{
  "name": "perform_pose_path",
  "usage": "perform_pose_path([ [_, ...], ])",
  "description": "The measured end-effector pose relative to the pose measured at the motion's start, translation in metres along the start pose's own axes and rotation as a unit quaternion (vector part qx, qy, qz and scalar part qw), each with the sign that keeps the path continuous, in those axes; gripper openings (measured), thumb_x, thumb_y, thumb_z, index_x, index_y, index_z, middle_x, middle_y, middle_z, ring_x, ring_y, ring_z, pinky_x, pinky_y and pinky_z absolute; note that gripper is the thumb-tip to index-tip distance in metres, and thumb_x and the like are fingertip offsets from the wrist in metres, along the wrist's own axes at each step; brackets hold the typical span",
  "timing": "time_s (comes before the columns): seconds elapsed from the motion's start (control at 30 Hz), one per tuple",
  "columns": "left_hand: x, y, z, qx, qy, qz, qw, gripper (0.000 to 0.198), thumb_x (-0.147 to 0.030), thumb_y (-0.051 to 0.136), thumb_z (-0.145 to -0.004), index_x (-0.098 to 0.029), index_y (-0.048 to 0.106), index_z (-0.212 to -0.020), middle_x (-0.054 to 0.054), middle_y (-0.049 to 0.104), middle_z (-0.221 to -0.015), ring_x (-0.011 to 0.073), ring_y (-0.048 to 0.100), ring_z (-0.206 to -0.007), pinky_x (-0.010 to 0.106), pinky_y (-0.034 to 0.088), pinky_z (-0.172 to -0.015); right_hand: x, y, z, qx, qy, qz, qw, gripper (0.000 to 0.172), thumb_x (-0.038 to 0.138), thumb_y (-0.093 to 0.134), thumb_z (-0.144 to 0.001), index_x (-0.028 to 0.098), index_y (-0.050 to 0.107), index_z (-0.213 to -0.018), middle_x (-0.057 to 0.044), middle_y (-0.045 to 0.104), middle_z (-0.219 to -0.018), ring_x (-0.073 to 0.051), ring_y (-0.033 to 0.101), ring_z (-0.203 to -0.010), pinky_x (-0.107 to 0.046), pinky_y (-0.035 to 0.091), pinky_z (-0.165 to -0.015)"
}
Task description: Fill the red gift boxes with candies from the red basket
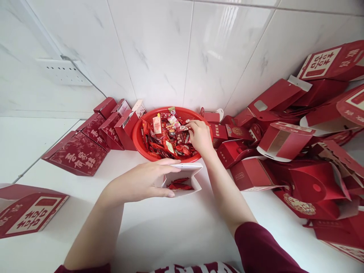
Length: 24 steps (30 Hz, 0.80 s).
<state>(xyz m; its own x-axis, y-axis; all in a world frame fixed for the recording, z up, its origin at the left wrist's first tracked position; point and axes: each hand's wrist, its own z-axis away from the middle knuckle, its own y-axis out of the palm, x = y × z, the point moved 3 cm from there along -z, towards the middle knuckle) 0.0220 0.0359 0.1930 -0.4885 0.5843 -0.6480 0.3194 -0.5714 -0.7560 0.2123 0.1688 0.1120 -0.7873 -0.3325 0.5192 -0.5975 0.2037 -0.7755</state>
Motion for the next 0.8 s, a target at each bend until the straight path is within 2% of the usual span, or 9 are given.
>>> perform_pose_path([
  [0.07, 0.000, 0.000, 0.000, 0.005, -0.006, 0.003, 1.000, 0.071, -0.044, 0.067, -0.089, -0.042, 0.034, -0.152, -0.003, 0.044, -0.155, 0.0268, 0.048, -0.137, 0.033, 0.039, -0.112, 0.005, 0.007, 0.002, 0.085, -0.003, 0.049, 0.995, 0.031, 0.014, 0.042, -0.097, 0.018, 0.064, -0.119, -0.012, 0.065, -0.129, -0.025, 0.057, -0.124, -0.037, 0.042, -0.104],
  [0.17, 0.000, 0.000, 0.000, 0.008, -0.013, 0.003, 1.000, 0.071, -0.044, 0.067, -0.089, -0.044, 0.034, -0.151, -0.004, 0.043, -0.155, 0.0271, 0.046, -0.139, 0.033, 0.039, -0.111, 0.008, 0.018, 0.004, 0.211, -0.017, 0.065, 0.975, 0.020, 0.030, 0.057, -0.095, 0.020, 0.070, -0.107, -0.010, 0.073, -0.110, -0.024, 0.068, -0.102, -0.030, 0.049, -0.087],
  [0.23, 0.000, 0.000, 0.001, 0.014, -0.022, 0.002, 1.000, 0.071, -0.044, 0.068, -0.089, -0.044, 0.034, -0.151, -0.003, 0.044, -0.155, 0.0265, 0.046, -0.139, 0.033, 0.039, -0.112, 0.009, 0.024, 0.003, 0.278, -0.027, 0.077, 0.957, 0.029, 0.043, 0.058, -0.095, 0.019, 0.072, -0.103, -0.011, 0.075, -0.106, -0.025, 0.069, -0.095, -0.030, 0.050, -0.082],
  [0.3, 0.000, 0.000, 0.001, 0.017, -0.029, 0.002, 0.999, 0.070, -0.042, 0.068, -0.089, -0.042, 0.035, -0.151, -0.002, 0.045, -0.154, 0.0266, 0.046, -0.139, 0.033, 0.038, -0.112, 0.010, 0.027, -0.001, 0.335, -0.040, 0.089, 0.937, 0.036, 0.049, 0.054, -0.096, 0.018, 0.072, -0.101, -0.011, 0.075, -0.105, -0.024, 0.070, -0.090, -0.029, 0.050, -0.079],
  [0.47, -0.001, -0.002, 0.001, 0.012, -0.015, 0.017, 1.000, 0.069, -0.042, 0.065, -0.091, -0.042, 0.034, -0.152, -0.002, 0.047, -0.152, 0.0272, 0.047, -0.137, 0.033, 0.039, -0.111, 0.012, 0.031, -0.015, 0.430, -0.061, 0.114, 0.894, 0.038, 0.053, 0.060, -0.091, 0.018, 0.074, -0.097, -0.007, 0.077, -0.095, -0.020, 0.070, -0.077, -0.026, 0.050, -0.067],
  [0.6, 0.001, -0.002, 0.001, 0.009, -0.011, 0.016, 1.000, 0.068, -0.042, 0.065, -0.090, -0.043, 0.035, -0.151, -0.002, 0.047, -0.152, 0.0271, 0.048, -0.137, 0.033, 0.039, -0.111, 0.015, 0.033, -0.023, 0.438, -0.072, 0.142, 0.885, 0.039, 0.056, 0.064, -0.087, 0.020, 0.076, -0.088, -0.006, 0.077, -0.090, -0.021, 0.071, -0.076, -0.026, 0.051, -0.067],
  [0.67, 0.003, -0.001, 0.002, 0.006, -0.009, 0.011, 1.000, 0.068, -0.042, 0.067, -0.090, -0.043, 0.036, -0.151, -0.002, 0.045, -0.154, 0.0271, 0.048, -0.137, 0.033, 0.038, -0.111, 0.020, 0.032, -0.024, 0.396, -0.076, 0.168, 0.900, 0.035, 0.049, 0.060, -0.092, 0.017, 0.076, -0.092, -0.011, 0.076, -0.097, -0.025, 0.071, -0.086, -0.030, 0.051, -0.074],
  [0.73, 0.004, -0.001, 0.002, 0.004, -0.009, 0.005, 1.000, 0.069, -0.042, 0.067, -0.089, -0.043, 0.036, -0.151, -0.002, 0.044, -0.155, 0.0270, 0.047, -0.138, 0.033, 0.038, -0.111, 0.026, 0.030, -0.025, 0.332, -0.080, 0.194, 0.920, 0.030, 0.034, 0.053, -0.097, 0.013, 0.074, -0.100, -0.018, 0.072, -0.108, -0.031, 0.068, -0.100, -0.036, 0.050, -0.083],
  [0.8, 0.003, -0.001, 0.002, 0.007, -0.010, 0.002, 1.000, 0.068, -0.042, 0.066, -0.090, -0.043, 0.036, -0.151, -0.001, 0.045, -0.155, 0.0274, 0.048, -0.137, 0.033, 0.039, -0.110, 0.033, 0.028, -0.026, 0.277, -0.093, 0.205, 0.934, 0.028, 0.021, 0.046, -0.098, 0.011, 0.069, -0.110, -0.021, 0.068, -0.118, -0.033, 0.063, -0.111, -0.039, 0.047, -0.089],
])
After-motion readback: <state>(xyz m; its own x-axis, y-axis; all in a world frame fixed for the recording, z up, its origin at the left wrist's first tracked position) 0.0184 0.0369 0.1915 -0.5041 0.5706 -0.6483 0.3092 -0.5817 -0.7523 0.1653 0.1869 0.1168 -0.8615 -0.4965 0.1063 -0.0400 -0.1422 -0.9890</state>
